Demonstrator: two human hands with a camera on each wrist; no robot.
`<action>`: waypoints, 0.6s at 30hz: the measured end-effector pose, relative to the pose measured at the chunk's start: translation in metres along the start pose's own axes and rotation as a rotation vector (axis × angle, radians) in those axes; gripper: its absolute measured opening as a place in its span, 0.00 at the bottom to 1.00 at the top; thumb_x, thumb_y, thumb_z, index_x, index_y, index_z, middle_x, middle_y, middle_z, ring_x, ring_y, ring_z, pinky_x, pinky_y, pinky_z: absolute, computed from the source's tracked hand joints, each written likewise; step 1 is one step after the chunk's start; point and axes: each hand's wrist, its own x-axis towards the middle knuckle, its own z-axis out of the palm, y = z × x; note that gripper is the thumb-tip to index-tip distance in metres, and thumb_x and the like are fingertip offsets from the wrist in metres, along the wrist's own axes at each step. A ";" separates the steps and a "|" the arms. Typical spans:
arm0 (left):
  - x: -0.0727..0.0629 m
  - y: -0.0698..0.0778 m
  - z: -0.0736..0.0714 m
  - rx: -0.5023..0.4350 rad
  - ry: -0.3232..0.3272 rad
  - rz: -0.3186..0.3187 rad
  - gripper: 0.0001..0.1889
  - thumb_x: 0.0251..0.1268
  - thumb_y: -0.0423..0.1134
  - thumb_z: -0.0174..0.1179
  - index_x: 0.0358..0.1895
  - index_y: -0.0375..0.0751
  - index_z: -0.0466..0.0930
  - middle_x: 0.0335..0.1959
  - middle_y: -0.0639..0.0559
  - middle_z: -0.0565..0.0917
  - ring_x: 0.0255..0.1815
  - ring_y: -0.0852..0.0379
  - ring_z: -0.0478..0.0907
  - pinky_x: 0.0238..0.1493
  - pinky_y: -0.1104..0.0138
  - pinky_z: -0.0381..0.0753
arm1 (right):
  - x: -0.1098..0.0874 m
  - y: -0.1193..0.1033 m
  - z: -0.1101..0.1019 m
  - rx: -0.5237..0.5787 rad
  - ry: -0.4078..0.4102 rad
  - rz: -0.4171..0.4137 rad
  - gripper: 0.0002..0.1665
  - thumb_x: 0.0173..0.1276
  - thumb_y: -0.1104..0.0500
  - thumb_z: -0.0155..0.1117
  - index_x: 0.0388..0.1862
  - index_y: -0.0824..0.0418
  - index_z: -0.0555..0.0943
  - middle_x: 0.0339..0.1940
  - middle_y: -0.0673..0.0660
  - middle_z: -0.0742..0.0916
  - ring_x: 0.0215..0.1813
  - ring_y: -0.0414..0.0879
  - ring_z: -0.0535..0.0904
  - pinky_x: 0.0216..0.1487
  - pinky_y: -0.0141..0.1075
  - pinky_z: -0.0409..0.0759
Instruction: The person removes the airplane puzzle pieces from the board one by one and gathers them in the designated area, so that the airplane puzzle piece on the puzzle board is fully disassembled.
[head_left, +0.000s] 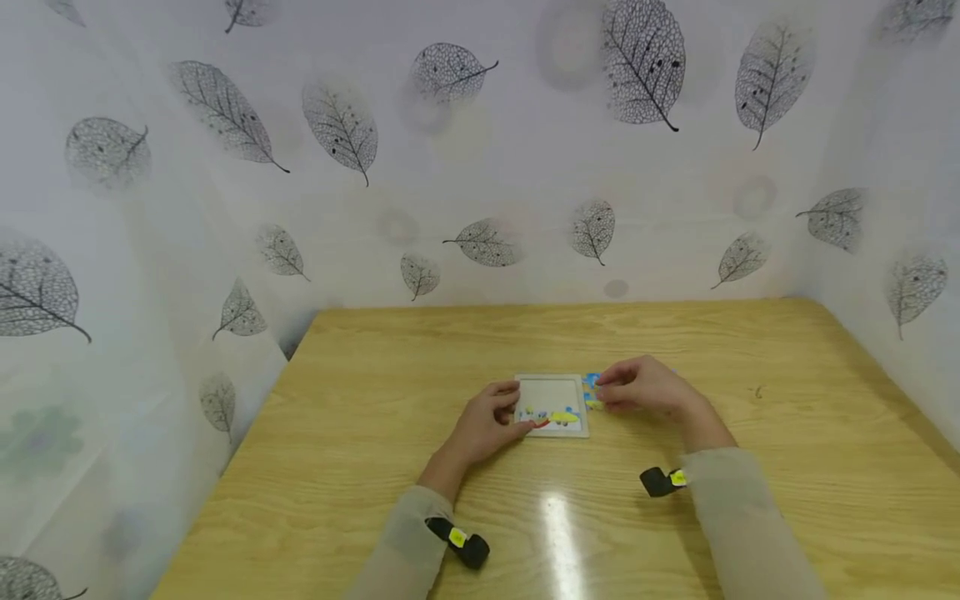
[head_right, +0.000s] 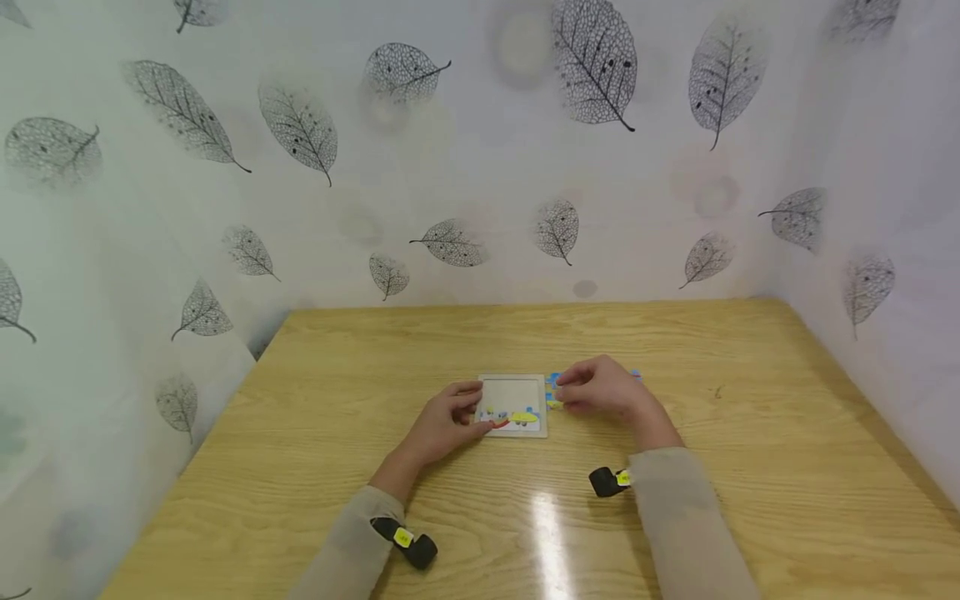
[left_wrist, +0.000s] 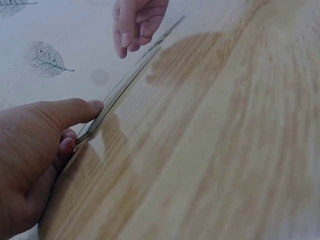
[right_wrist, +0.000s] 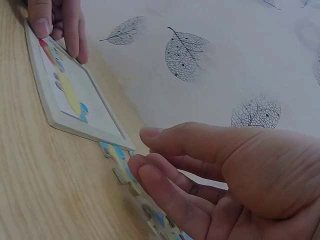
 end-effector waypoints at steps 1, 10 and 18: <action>0.000 0.000 0.000 -0.004 0.000 -0.002 0.33 0.61 0.43 0.72 0.67 0.32 0.73 0.70 0.50 0.72 0.47 0.61 0.75 0.46 0.74 0.76 | 0.001 -0.001 0.003 0.004 -0.002 -0.006 0.22 0.67 0.63 0.68 0.54 0.77 0.79 0.43 0.60 0.88 0.40 0.44 0.86 0.45 0.37 0.86; -0.002 0.002 -0.001 0.005 0.004 -0.002 0.35 0.59 0.43 0.73 0.67 0.31 0.73 0.70 0.50 0.73 0.46 0.61 0.75 0.46 0.73 0.77 | 0.014 -0.005 0.031 -0.061 -0.040 -0.036 0.21 0.65 0.59 0.71 0.52 0.73 0.82 0.43 0.61 0.88 0.39 0.43 0.87 0.43 0.37 0.86; -0.001 0.001 -0.002 0.025 0.003 0.008 0.34 0.60 0.44 0.72 0.67 0.33 0.74 0.70 0.52 0.73 0.46 0.61 0.76 0.47 0.72 0.77 | 0.020 -0.013 0.052 -0.049 -0.073 -0.073 0.20 0.66 0.60 0.71 0.50 0.73 0.83 0.42 0.62 0.88 0.37 0.45 0.87 0.42 0.38 0.86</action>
